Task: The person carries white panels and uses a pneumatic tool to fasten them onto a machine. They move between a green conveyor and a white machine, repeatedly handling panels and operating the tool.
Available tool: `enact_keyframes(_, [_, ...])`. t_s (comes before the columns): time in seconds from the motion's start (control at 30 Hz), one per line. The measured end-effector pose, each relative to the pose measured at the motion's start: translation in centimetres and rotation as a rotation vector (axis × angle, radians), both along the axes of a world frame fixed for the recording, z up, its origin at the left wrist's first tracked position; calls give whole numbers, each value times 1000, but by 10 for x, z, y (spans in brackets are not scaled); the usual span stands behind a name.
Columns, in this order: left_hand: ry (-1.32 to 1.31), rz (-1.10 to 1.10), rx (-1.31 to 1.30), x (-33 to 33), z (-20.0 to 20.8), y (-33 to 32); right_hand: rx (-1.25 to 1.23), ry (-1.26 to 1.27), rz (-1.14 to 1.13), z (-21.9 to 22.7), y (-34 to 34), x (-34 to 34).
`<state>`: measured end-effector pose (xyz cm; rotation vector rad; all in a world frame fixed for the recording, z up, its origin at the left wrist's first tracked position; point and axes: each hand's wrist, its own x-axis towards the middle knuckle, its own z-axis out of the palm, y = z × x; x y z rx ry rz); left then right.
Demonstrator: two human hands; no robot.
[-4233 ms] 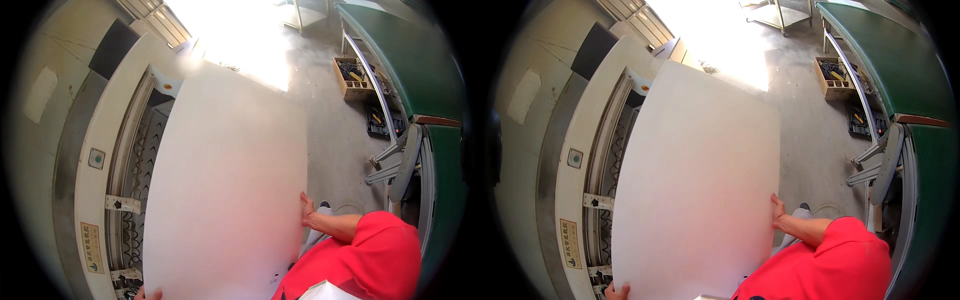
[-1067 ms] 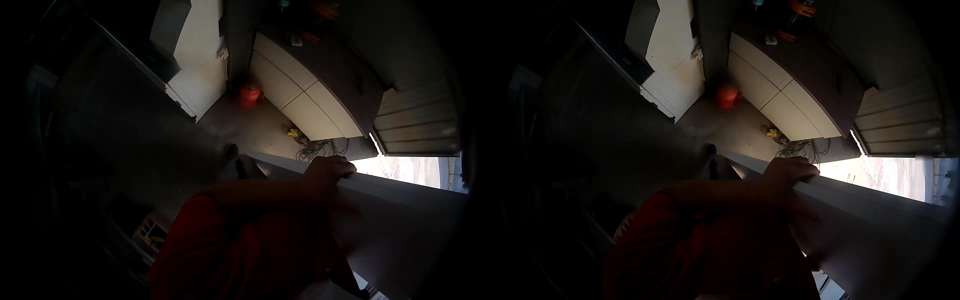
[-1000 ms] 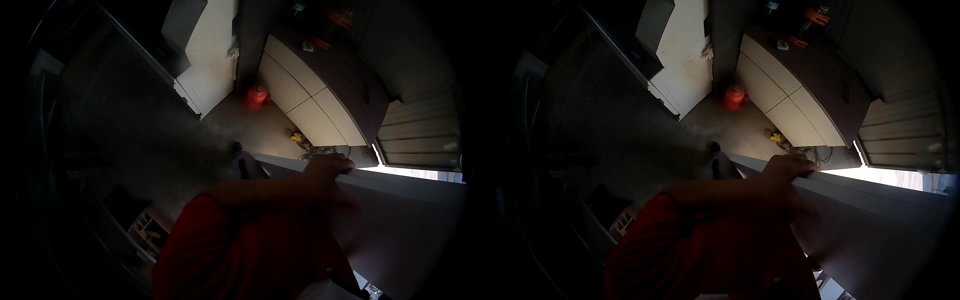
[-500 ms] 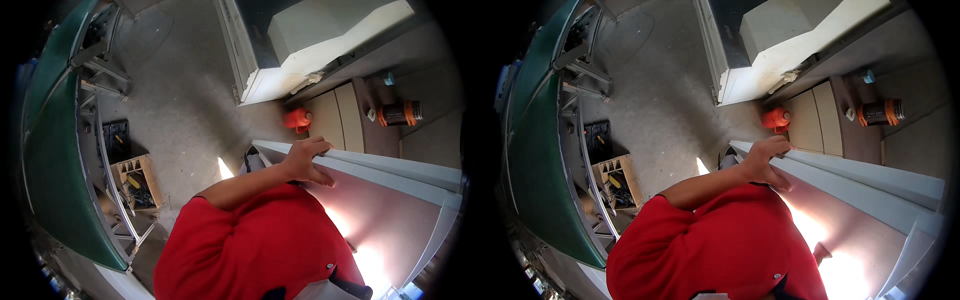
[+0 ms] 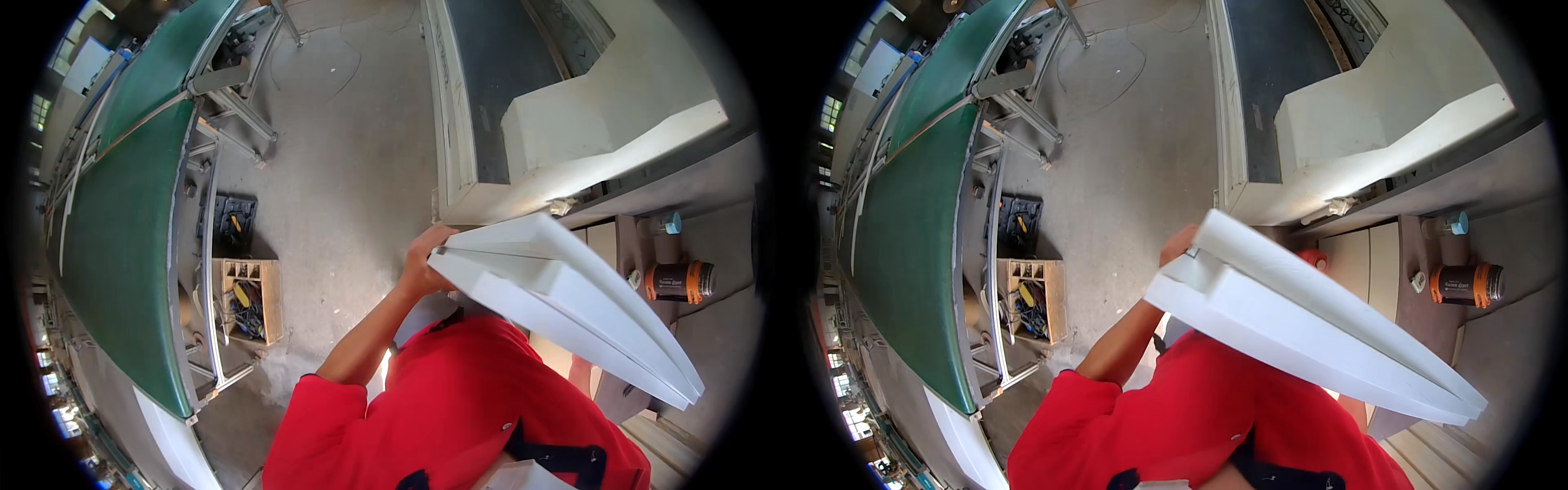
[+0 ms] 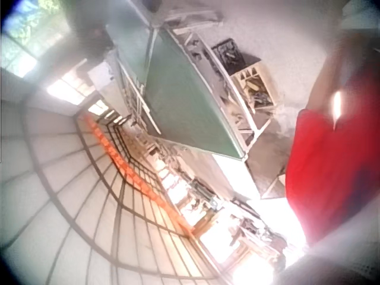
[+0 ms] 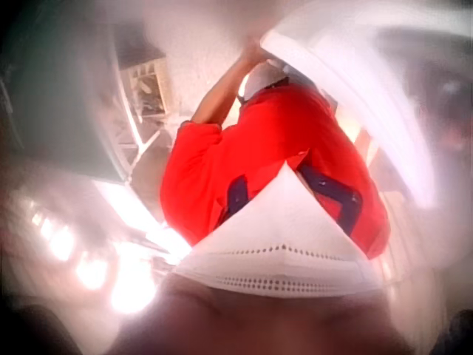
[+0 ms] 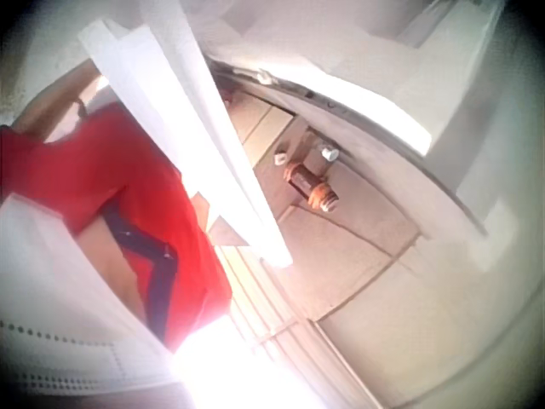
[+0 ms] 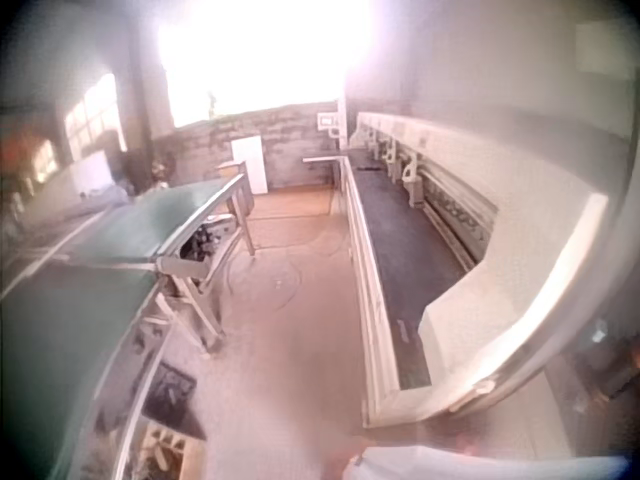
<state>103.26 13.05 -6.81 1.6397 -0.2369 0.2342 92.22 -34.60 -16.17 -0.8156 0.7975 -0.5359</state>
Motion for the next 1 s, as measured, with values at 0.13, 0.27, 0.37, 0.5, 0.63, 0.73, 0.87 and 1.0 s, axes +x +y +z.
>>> enact_keyframes(0.13, [250,30,-323,19,-51,27,-14,-1,-28,-19,5,22])
enact_keyframes(0.27, [22,92,27,40,-75,52,-30,-6,-59,-35,8,44])
enact_keyframes(0.37, [-17,91,-11,57,-77,59,-38,-1,-78,-45,8,57])
enact_keyframes(0.5, [-7,131,46,63,-103,64,-40,4,-84,-57,3,78])
enact_keyframes(0.63, [250,180,-327,63,-103,50,-42,11,-73,-66,-10,95])
enact_keyframes(0.73, [169,199,25,79,-68,47,-46,3,-77,-77,-18,113])
enact_keyframes(0.87, [115,246,-74,93,-74,45,-34,-14,-57,-88,-25,145])
enact_keyframes(1.0, [187,173,-126,89,-124,65,-18,-34,-42,-98,-27,177])
